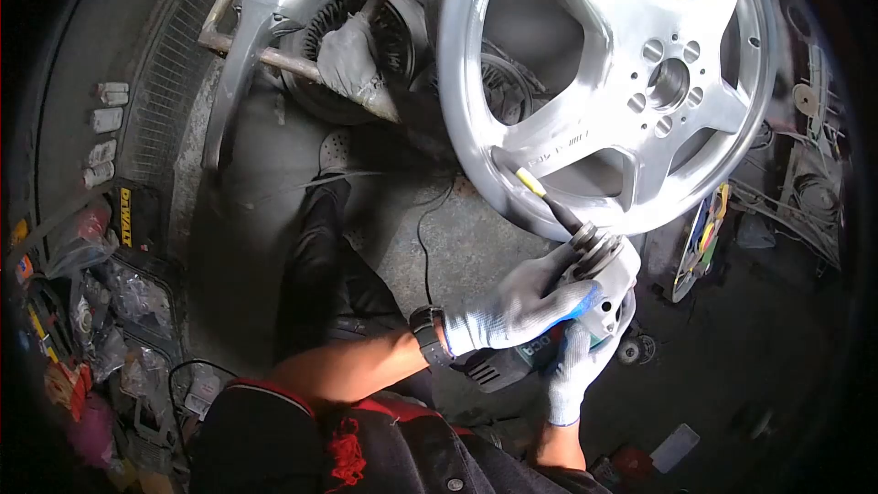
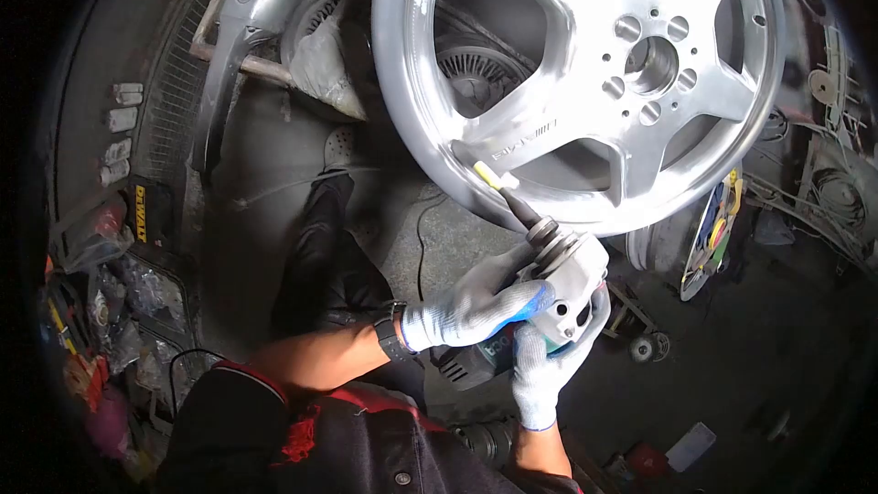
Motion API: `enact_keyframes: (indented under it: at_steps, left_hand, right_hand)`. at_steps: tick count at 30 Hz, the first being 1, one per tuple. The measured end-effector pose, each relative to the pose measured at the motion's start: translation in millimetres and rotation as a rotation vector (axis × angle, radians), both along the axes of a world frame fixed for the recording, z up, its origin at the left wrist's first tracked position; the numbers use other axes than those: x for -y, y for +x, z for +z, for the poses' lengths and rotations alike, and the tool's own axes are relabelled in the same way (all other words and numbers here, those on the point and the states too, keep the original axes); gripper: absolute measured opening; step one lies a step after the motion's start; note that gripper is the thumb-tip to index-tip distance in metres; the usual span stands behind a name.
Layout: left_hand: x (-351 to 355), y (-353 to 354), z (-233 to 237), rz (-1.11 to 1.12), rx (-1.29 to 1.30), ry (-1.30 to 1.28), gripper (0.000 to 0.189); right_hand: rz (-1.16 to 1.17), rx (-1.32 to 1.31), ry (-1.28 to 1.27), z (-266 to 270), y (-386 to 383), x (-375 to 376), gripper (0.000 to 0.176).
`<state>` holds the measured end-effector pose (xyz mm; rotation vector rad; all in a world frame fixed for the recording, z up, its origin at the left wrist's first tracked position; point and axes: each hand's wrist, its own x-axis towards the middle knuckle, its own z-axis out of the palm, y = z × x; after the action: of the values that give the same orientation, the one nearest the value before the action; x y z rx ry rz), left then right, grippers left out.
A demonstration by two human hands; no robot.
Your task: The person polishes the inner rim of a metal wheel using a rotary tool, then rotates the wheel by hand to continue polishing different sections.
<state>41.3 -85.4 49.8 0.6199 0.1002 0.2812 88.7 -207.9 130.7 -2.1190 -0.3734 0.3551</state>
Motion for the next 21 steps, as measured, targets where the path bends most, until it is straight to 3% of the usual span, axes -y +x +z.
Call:
enact_keyframes:
  at_steps: [5,9,11,13,16,20,21]
  left_hand:
    - [-8.3,6.5,3.3,0.025,0.017,-0.048,0.067]
    - [-30.2,17.8,0.8,-0.057,0.071,-0.180,0.054]
    - [-35.8,14.8,-1.4,-0.076,0.075,-0.215,0.055]
    - [-38.2,9.5,-4.7,-0.079,0.054,-0.167,0.057]
    - [-33.0,-2.4,-6.8,-0.065,0.027,-0.163,0.062]
    - [-32.6,-22.4,-10.9,-0.108,-0.041,-0.067,0.063]
    - [-31.4,-26.9,-9.9,-0.138,-0.069,-0.025,0.063]
  right_hand:
    - [-0.043,0.016,0.014,1.5,-2.9,-10.9,0.100]
    - [-0.066,0.117,-0.024,1.2,2.1,-39.0,0.101]
    - [0.097,0.291,-0.117,-1.6,1.4,-43.1,0.088]
    - [0.063,0.198,-0.077,2.6,-7.0,-51.6,0.092]
    - [0.021,0.104,-0.084,1.6,-13.7,-47.6,0.113]
    - [0.052,0.157,-0.134,-5.9,-31.5,-32.4,0.117]
    - [0.118,0.190,-0.160,-6.1,-37.3,-28.4,0.110]
